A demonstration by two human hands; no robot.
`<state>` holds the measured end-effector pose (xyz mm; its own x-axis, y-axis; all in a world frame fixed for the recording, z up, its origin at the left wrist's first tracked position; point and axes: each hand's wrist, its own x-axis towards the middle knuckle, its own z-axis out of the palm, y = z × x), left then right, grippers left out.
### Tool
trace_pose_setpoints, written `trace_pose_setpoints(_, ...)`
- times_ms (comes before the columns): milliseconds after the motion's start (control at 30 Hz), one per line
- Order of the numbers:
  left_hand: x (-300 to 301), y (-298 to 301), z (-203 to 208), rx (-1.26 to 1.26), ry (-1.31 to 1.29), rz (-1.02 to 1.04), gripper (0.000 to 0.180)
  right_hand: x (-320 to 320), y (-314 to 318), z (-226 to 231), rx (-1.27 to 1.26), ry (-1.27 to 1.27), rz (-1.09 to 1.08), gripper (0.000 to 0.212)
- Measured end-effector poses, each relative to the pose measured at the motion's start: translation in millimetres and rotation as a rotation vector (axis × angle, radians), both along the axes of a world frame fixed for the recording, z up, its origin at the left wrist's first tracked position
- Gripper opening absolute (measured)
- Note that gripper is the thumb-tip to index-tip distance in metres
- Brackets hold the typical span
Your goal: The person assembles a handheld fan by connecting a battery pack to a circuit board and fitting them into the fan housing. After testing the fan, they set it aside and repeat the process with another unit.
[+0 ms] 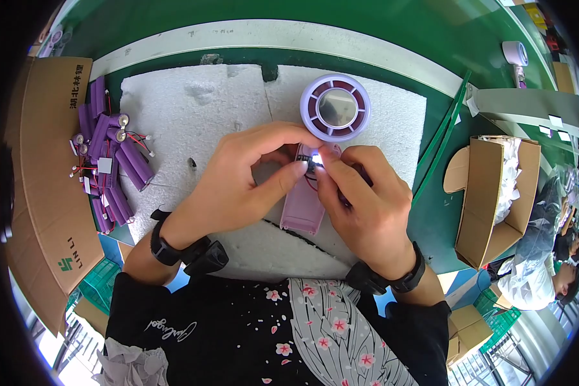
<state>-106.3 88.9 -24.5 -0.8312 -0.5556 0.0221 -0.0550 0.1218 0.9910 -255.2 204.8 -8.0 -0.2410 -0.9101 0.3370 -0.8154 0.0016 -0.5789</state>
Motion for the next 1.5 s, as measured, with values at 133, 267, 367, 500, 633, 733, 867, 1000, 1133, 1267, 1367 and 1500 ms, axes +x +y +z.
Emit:
trace_pose_setpoints(133,-1.6,-1.2,-3.4,-0.115,-0.019,0.003,0.033,-1.2,-0.9,1.8,0.029,-0.06,-0.028,0.021)
trace_pose_setpoints(267,-2.7,-1.2,-2.5,-0.278,0.02,0.006,0.029,-4.0,-2.2,4.3,0.114,-0.165,-0.059,0.019)
trace_pose_setpoints(367,-1.4,-1.5,-0.8,-0.326,-0.02,-0.009,0.031,-4.8,-2.8,7.5,0.197,-0.222,-0.081,0.019)
trace_pose_setpoints(500,-1.9,-2.1,-0.3,-0.328,-0.008,-0.029,0.033,-10.1,-2.2,15.2,0.384,-0.353,-0.051,0.026)
trace_pose_setpoints(633,0.6,-3.2,-7.3,-0.282,0.008,-0.046,0.033,-18.6,1.1,22.1,0.582,-0.497,0.023,0.034)
trace_pose_setpoints(733,1.9,-8.8,-2.6,-0.302,-0.003,-0.003,0.034,-24.4,4.6,21.5,0.495,-0.671,0.143,0.043)
trace_pose_setpoints(867,5.2,-18.6,1.1,-0.318,-0.009,0.022,0.037,-19.1,3.1,18.4,0.402,-0.877,0.075,0.045)
trace_pose_setpoints(1000,5.4,-19.3,0.6,-0.295,-0.026,0.03,0.04,-34.7,0.9,32.1,0.651,-0.996,-0.106,0.037)
trace_pose_setpoints(1133,2.8,-18.5,-6.2,-0.307,0.006,0.083,0.036,-38.2,2.3,23.7,0.518,-0.513,-0.091,0.034)
trace_pose_setpoints(1267,1.9,-19.6,-6.0,-0.34,0.003,0.092,0.036,-33.2,3.2,30.7,0.385,-0.025,-0.064,0.023)
trace_pose_setpoints(1367,2.6,-18.0,-2.3,-0.321,-0.025,0.087,0.038,-33.1,6.4,23.1,0.243,0.067,0.059,0.018)
trace_pose_setpoints(1500,2.6,-16.3,-2.1,-0.26,-0.046,0.091,0.038,-28.5,9.5,20.6,0.165,0.151,0.123,0.016)
